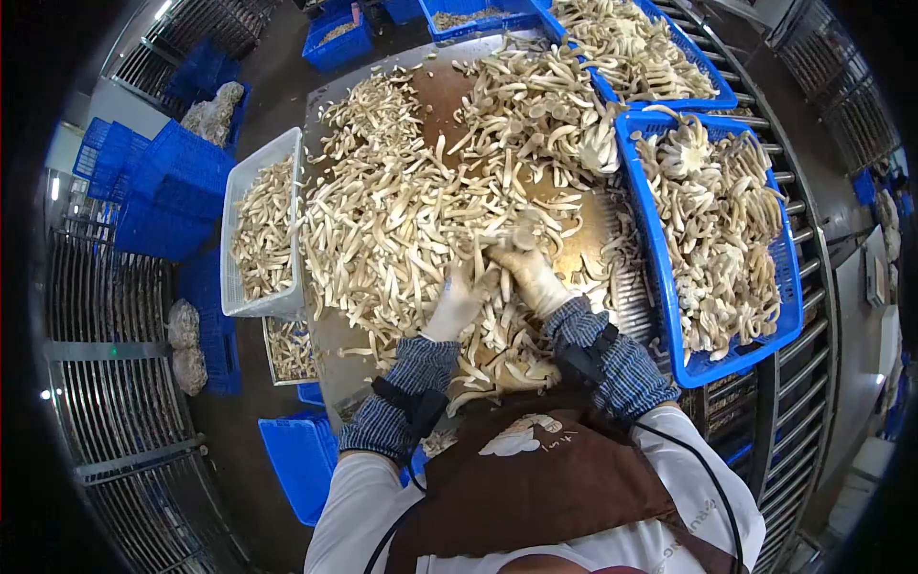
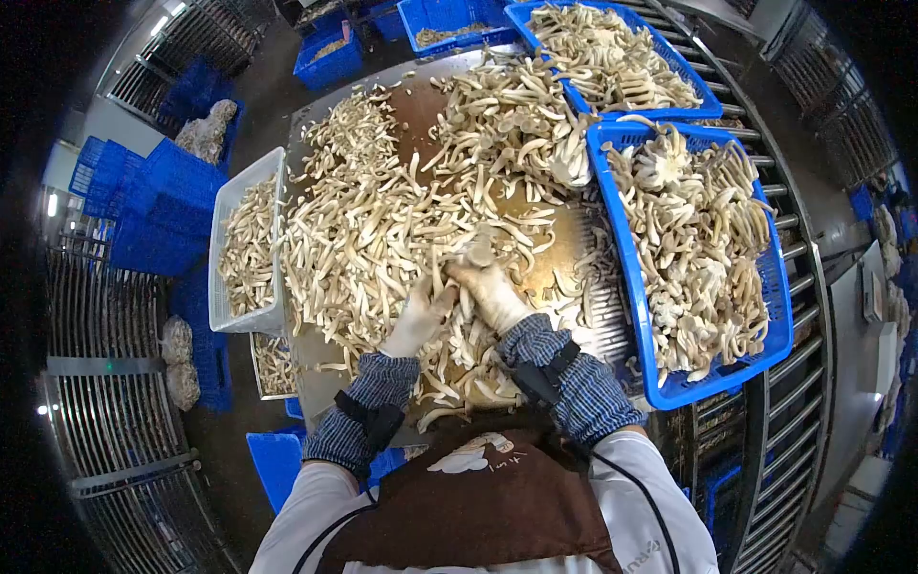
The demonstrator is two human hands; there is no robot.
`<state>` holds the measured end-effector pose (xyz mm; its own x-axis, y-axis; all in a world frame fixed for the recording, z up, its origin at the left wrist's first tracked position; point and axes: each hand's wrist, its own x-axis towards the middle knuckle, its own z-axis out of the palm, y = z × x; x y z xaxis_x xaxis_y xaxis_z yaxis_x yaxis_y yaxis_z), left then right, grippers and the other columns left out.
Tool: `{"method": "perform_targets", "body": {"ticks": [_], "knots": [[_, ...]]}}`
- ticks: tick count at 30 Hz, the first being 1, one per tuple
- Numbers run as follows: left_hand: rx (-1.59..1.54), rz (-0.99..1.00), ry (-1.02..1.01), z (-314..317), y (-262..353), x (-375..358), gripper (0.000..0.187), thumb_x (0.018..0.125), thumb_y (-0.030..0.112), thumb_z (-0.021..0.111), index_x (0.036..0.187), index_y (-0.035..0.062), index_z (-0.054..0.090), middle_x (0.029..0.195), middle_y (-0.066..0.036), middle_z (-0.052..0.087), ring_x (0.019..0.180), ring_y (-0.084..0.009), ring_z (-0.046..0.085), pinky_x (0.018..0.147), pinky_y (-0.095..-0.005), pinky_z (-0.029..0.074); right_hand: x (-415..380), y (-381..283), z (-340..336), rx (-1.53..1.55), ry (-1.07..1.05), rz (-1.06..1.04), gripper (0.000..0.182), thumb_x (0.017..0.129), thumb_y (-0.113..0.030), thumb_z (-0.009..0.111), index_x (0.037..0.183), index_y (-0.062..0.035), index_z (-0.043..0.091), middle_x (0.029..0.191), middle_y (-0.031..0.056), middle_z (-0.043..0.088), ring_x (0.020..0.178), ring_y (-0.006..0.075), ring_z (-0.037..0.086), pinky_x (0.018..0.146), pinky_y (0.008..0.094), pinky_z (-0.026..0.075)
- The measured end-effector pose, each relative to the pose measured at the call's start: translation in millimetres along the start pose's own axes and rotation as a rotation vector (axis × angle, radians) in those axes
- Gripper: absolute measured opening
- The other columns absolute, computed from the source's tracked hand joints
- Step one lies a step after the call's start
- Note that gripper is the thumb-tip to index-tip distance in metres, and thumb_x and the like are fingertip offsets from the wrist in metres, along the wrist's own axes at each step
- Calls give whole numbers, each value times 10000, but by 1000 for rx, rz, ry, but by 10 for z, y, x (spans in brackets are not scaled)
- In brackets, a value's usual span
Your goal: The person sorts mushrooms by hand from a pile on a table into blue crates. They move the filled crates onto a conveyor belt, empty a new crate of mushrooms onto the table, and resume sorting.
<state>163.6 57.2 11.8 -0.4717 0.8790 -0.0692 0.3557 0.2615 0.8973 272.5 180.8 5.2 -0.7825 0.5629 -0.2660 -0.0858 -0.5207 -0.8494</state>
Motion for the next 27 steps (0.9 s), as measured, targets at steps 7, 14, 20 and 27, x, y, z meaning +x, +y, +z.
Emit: {"method": "perform_targets", "body": {"ticks": [7,14,20,27], "knots": [[76,-111,21,26,274,375,327,964,90,545,1254,-61,529,1060,-176,658,910,-199,662,819,-323,554,406,90,-197,194,137,6,215,933,-124,623,1106,0,594,929,94,679,710,158,653,582,258,548],[59,-345,-19,-235,169,1025,472,944,259,598,1267,-81,538,1099,-240,664,1011,-289,662,894,-371,529,804,-57,-529,44,216,126,316,876,-122,664,1125,42,561,956,117,666,811,178,664,710,294,562],[247,-184,-394,-492,270,1952,526,860,228,712,1270,-56,545,1127,-237,666,1033,-289,662,904,-346,524,1127,177,-1054,-349,-4,-125,451,909,-147,626,1280,74,495,1172,191,630,1048,196,618,933,287,500],[374,132,-123,786,-611,3382,731,758,327,779,1265,-113,490,1148,-298,616,1007,-360,645,894,-386,510,1292,344,-1279,-173,262,-73,477,952,-212,596,1283,114,490,1229,187,598,1112,239,574,976,305,456]]}}
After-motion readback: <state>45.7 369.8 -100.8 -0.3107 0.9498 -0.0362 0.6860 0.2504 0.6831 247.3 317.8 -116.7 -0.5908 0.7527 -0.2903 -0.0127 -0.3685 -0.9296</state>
